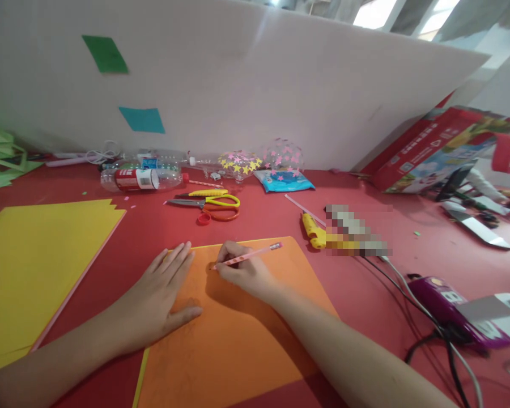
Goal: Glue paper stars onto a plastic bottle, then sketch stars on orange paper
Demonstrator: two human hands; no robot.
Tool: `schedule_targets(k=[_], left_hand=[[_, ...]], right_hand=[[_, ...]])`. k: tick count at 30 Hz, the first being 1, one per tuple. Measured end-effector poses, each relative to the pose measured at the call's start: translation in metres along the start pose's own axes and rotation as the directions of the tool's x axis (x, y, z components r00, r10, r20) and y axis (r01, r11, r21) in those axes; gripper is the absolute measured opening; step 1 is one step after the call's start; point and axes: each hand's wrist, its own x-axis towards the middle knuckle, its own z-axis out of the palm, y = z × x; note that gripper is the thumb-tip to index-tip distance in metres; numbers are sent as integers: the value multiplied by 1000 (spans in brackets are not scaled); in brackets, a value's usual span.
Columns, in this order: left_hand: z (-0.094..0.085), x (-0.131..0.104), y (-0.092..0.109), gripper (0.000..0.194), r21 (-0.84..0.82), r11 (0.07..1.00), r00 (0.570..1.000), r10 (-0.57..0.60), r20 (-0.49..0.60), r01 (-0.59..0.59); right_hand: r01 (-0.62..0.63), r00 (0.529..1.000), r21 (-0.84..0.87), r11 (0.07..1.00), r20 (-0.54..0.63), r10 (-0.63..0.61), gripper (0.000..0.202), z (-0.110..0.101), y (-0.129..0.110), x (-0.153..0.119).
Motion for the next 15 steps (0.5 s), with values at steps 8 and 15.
schedule_targets(k=[8,15], left_hand=[[-1,1,1,96,-4,1000,1000,2,5,-2],[0,1,1,96,-11,1000,1000,-7,24,7]], right_hand=[[17,999,4,1000,31,-17,15,-1,0,0],[31,999,-18,999,23,-31,16,1,1,0]])
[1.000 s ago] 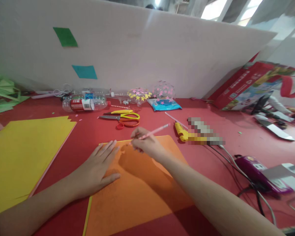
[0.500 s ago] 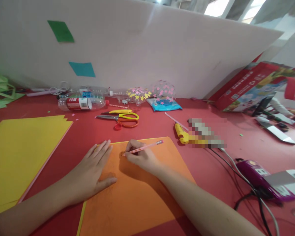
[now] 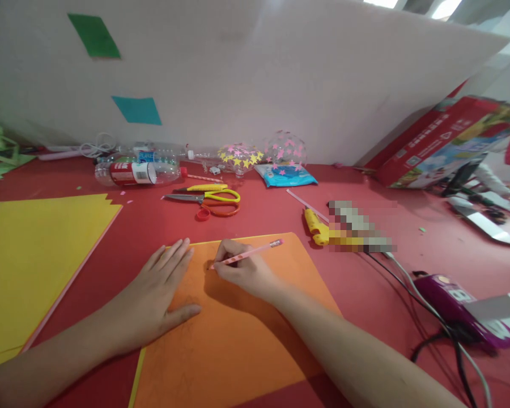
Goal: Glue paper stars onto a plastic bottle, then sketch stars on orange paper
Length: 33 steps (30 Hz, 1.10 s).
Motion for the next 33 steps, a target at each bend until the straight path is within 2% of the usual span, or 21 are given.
schedule_targets(k=[7,19,25,33], left_hand=[[0,0,0,95,-9,1000,1000,-3,-1,3],[-2,0,1,95,-21,1000,1000,-8,26,8],[-3,1,1,96,-12,1000,1000,1,12,-1],[-5,1,2,97,-31,999,998,-29,57,31]], right_hand=[[-35,995,-41,999,-91,32,15,2,-1,0],[-103,984,-4,995,-145,102,12,5,-4,1],[-41,989,-57,998,-141,33,11,2,1,1],[16,989,-72,997,-142,-26,13,1,1,2]])
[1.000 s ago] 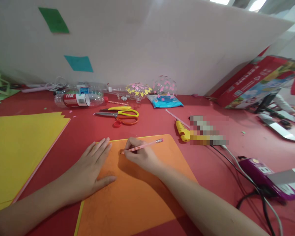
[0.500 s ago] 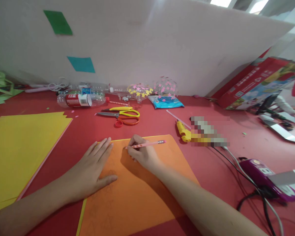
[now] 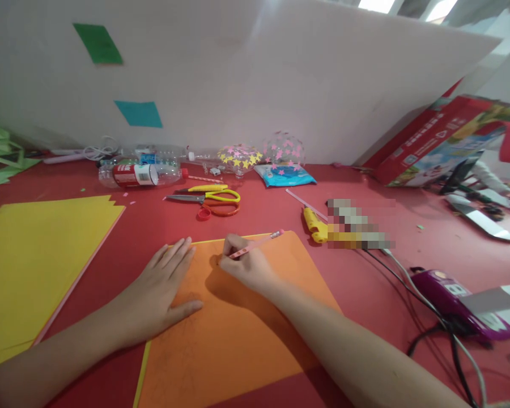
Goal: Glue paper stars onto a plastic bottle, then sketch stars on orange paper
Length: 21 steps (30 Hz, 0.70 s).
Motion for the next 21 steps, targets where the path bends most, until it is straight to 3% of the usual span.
schedule_targets(k=[7,12,17,21], left_hand=[[4,-1,-3,94,21,999,997,41,-65,-40],[6,-1,-4,95,43,999,998,33,-51,-31],[10,-2,-6,91,39,997,990,65,-121,-61],[6,-1,-4,93,16,999,995,45,-93,-43]], right_hand=[[10,1000,9,1000,13,-10,12,0,-2,0],[7,1000,10,1000,25,-7,13,0,-1,0],[9,999,8,1000,50,-10,11,1,3,-1],[35,997,3,999,64,-35,13,2,2,-2]])
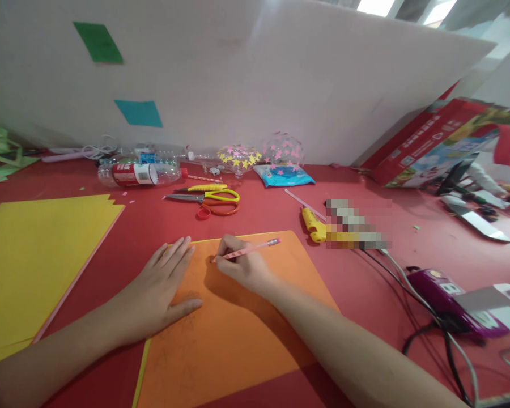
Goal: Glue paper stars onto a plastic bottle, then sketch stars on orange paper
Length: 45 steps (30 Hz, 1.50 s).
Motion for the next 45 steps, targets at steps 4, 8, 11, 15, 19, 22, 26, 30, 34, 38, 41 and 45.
schedule_targets(k=[4,8,11,15,19,22,26,30,34,38,41,45], left_hand=[[-4,1,3,96,12,1000,997,-29,66,28],[-1,0,0,93,15,1000,1000,-5,8,5],[2,-1,-1,92,12,1000,1000,11,-15,-10],[-1,0,1,95,13,1000,1000,-10,21,10],[-5,2,4,96,23,999,998,-30,63,29],[-6,2,4,97,18,999,996,-40,83,38],[-6,2,4,96,18,999,996,-35,85,33],[-7,2,3,95,10,999,997,-38,74,37],[-7,2,3,96,-1,999,992,-51,113,52],[-6,2,4,96,0,999,994,-38,99,38],[-5,2,3,97,4,999,994,-38,99,38],[-4,2,2,96,8,1000,998,-25,61,25]], right_hand=[[22,1000,-33,999,8,-22,15,1,-3,1],[24,1000,-54,998,9,-24,15,2,-4,1],[38,999,-72,997,6,-38,16,2,-3,1],[65,998,-93,994,4,-65,15,3,-1,1],[72,997,-105,992,-12,-74,14,3,-1,0],[72,996,-104,992,-39,-76,13,3,-2,0],[66,995,-108,992,-73,-74,12,4,-4,0],[54,992,-123,991,-107,-67,10,3,-5,0],[29,990,-126,992,-131,-45,8,3,-5,0],[11,989,-123,992,-145,-29,8,2,-4,0],[1,988,-126,992,-152,-20,8,2,-4,-1],[-9,986,-135,991,-164,-13,8,1,-5,-1]])
